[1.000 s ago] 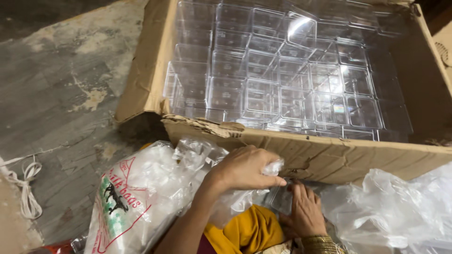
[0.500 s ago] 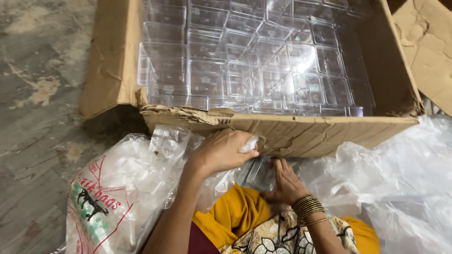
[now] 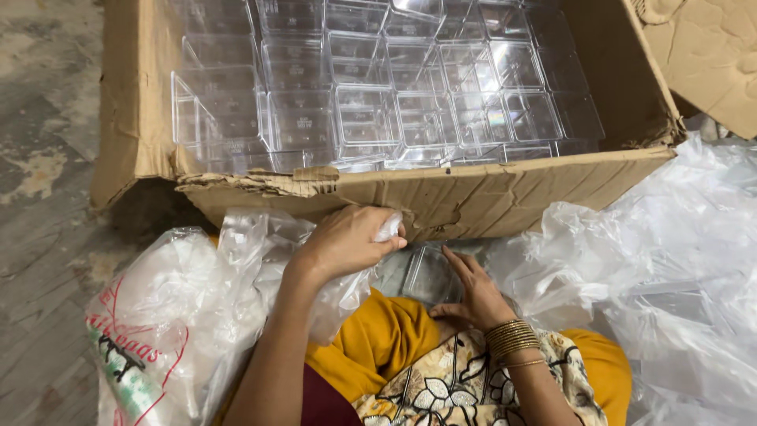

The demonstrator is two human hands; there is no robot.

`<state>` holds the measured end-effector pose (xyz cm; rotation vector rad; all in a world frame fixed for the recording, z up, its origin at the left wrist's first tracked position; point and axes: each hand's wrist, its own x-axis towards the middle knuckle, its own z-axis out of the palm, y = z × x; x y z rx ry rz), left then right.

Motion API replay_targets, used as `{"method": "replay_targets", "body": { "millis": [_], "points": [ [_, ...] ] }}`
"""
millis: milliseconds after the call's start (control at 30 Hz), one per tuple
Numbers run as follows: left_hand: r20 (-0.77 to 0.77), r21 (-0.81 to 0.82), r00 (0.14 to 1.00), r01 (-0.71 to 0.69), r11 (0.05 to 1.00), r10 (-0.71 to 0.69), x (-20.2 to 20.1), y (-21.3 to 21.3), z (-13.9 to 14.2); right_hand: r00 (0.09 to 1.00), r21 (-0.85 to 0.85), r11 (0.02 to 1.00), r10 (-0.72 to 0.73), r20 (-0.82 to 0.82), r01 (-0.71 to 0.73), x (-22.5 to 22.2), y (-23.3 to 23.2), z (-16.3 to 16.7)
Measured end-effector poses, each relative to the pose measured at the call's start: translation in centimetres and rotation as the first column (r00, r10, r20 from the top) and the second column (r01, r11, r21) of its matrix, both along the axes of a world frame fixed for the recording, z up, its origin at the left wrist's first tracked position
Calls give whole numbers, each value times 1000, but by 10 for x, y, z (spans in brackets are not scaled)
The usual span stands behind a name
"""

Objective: The person sits on the floor and wraps small clear plastic boxes in thin plastic bags one at a time, then places the wrapped boxes into a large cardboard box filled with other wrapped boxes. They occasionally reach into the box to arrange the packed items.

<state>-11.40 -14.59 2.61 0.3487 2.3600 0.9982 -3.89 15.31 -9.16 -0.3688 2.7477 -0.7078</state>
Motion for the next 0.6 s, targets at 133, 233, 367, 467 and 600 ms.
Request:
{"method": "replay_targets", "body": {
  "millis": [133, 233, 367, 467, 600],
  "points": [
    [38, 38, 998, 52, 998, -53, 0, 8, -3, 999, 128, 991, 20, 37, -25, -1, -11, 13],
    [-49, 63, 998, 38, 997, -35, 1, 3, -5, 995, 360, 931, 34, 91, -65, -15, -33, 49],
    [35, -45, 997, 65, 997, -63, 1, -13, -7, 991, 216, 975, -31, -126, 58, -58, -66, 126],
    [47, -25, 995, 87, 996, -86, -2, -20, -10, 989, 164, 975, 148, 14, -148, -94, -92, 165],
    [5, 72, 998, 62, 995, -63, -8, -22, -22, 874, 580, 727, 59, 482, -368, -83, -119, 134]
  ]
}}
